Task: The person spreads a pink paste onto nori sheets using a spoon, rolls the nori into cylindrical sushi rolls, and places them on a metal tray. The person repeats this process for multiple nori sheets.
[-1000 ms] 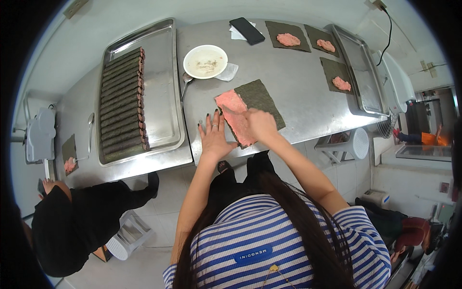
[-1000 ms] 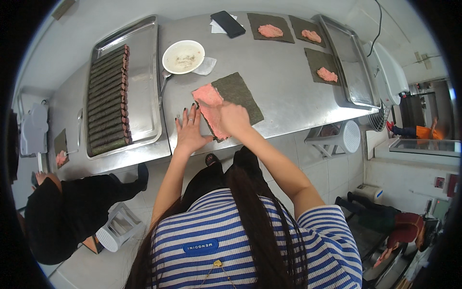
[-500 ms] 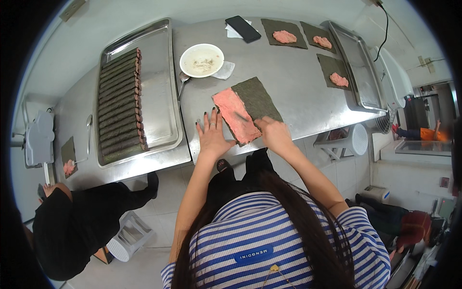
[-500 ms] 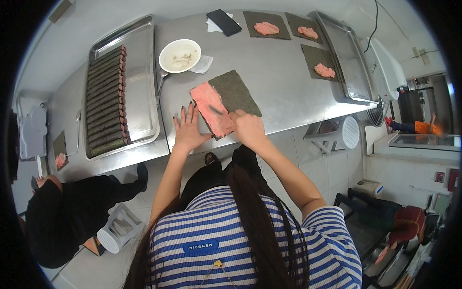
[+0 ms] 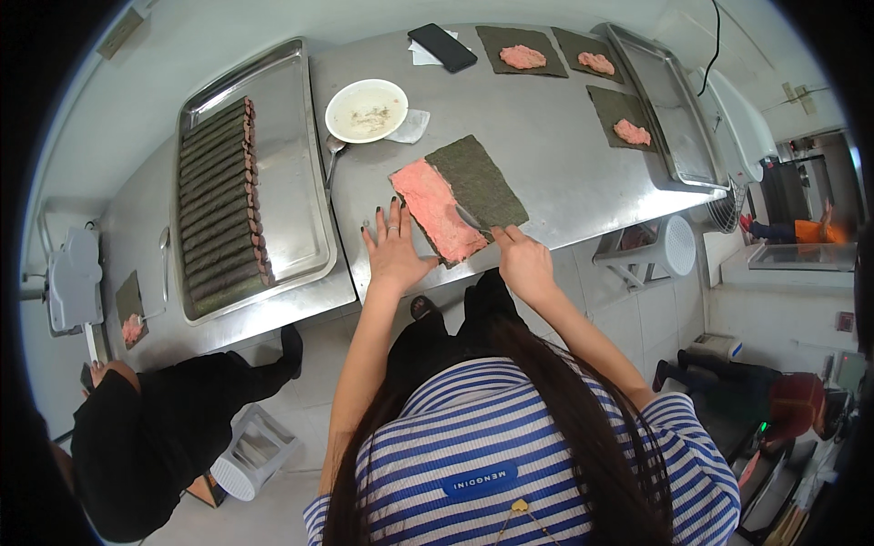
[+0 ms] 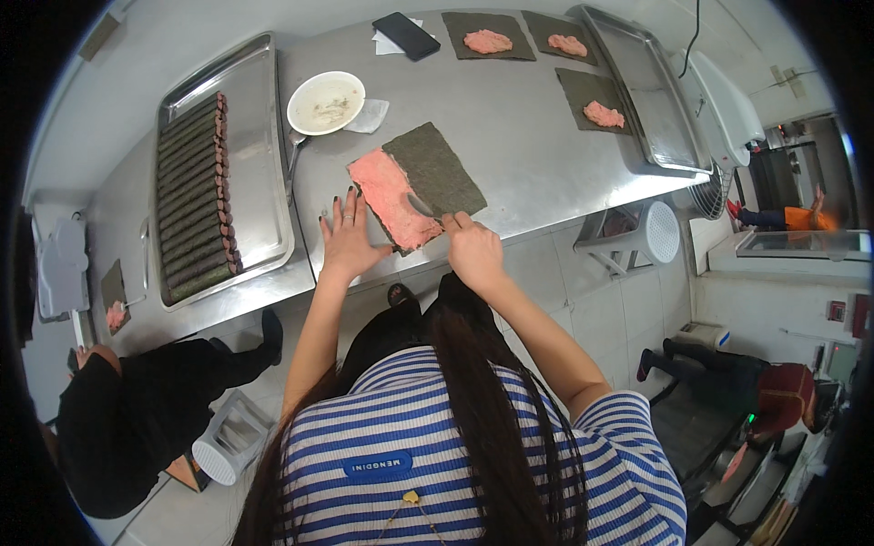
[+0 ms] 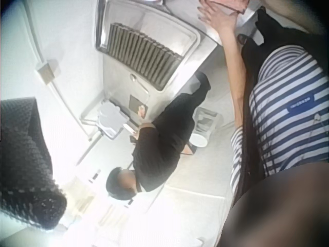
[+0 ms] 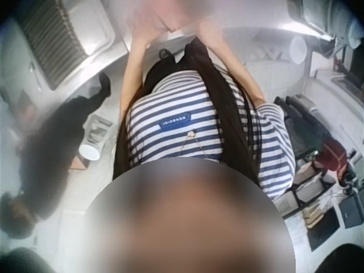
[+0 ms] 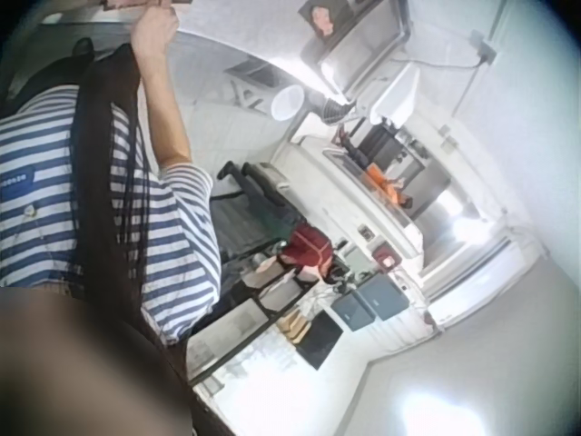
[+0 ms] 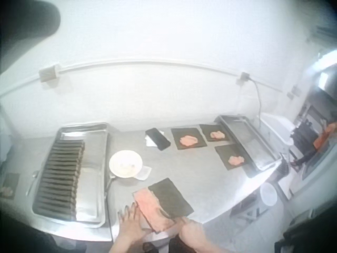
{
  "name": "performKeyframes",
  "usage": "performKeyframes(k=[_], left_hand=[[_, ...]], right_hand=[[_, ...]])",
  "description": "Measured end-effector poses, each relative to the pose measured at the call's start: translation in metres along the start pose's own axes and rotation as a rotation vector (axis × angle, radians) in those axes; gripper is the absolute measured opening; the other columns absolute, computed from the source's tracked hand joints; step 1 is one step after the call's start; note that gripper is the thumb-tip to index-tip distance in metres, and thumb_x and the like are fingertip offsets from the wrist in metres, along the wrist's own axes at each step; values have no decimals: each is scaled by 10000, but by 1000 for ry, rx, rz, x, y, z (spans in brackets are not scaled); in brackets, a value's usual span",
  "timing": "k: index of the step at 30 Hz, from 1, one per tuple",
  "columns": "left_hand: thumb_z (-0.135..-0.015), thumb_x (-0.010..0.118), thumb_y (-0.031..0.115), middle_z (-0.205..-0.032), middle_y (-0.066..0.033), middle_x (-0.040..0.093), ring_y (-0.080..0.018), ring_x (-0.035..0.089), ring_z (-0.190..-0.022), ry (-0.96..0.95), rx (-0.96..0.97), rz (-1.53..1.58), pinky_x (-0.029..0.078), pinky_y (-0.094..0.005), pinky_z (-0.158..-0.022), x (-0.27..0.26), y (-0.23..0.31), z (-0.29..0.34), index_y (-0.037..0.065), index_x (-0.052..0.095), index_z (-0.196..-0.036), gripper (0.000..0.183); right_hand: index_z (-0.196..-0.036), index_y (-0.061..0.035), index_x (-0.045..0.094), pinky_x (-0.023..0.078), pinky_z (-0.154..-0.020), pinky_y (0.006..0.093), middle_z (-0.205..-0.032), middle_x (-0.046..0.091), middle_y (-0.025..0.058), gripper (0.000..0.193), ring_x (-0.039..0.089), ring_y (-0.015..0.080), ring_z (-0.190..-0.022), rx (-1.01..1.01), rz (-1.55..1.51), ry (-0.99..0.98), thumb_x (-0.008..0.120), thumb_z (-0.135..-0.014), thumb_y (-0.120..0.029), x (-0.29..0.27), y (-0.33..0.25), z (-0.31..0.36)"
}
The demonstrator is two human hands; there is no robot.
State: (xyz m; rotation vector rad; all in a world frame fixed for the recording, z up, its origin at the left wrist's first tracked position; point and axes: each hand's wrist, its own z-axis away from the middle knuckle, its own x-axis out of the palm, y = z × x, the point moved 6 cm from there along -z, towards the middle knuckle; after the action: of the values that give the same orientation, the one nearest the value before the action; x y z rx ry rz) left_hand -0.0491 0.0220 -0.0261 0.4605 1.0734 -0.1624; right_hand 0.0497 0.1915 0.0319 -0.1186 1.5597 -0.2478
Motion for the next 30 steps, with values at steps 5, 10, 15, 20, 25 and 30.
performKeyframes(k=[5, 10, 15, 20, 25, 30], left_hand=[[-661, 749, 489, -1590, -95, 77, -326, 31, -1464, 2, 8, -5, 60, -574, -1149, -3, 4, -1, 79, 105, -1513, 1144], [-639, 747, 479, -1593, -103, 68, -342, 36, -1462, 2, 9, -5, 63, -578, -1146, 0, -1, -2, 74, 88, -1515, 1168], [-646, 743, 482, -1593, -101, 65, -339, 32, -1463, 2, 13, -12, 60, -576, -1147, 1, 0, -2, 75, 89, -1515, 1161], [-652, 741, 476, -1594, -97, 60, -339, 35, -1463, -2, 12, -19, 62, -570, -1150, 0, 0, -2, 79, 92, -1515, 1151], [-652, 744, 465, -1593, -97, 70, -342, 42, -1462, 5, 12, -6, 67, -569, -1149, -2, 0, 0, 80, 105, -1515, 1141], [-648, 748, 463, -1592, -97, 77, -337, 44, -1463, 11, 14, 15, 66, -571, -1149, -3, 0, 1, 80, 113, -1514, 1140]], right_hand=[[-1111, -20, 595, 537, -634, 413, -939, 595, 105, 375, 652, 290, -742, -57, 112, -11, 553, -738, -19, 36, -13, 21], [-1162, -38, 595, 528, -625, 412, -910, 582, 107, 398, 642, 287, -726, 15, -40, 35, 542, -767, -47, 23, -9, 36], [-1181, -35, 589, 531, -609, 405, -906, 572, 103, 404, 633, 289, -714, 136, 34, 61, 523, -783, -39, 29, 9, 43], [-1179, -29, 586, 532, -604, 398, -925, 573, 102, 408, 634, 290, -732, 4, -3, 53, 530, -776, -41, 48, -14, 49], [-1164, -51, 599, 524, -605, 413, -926, 577, 104, 396, 639, 291, -742, -72, -156, 63, 523, -776, -25, 34, -20, 46], [-1166, -66, 606, 522, -614, 435, -910, 590, 111, 403, 643, 311, -747, 80, -101, 69, 532, -772, -24, 17, 5, 8]])
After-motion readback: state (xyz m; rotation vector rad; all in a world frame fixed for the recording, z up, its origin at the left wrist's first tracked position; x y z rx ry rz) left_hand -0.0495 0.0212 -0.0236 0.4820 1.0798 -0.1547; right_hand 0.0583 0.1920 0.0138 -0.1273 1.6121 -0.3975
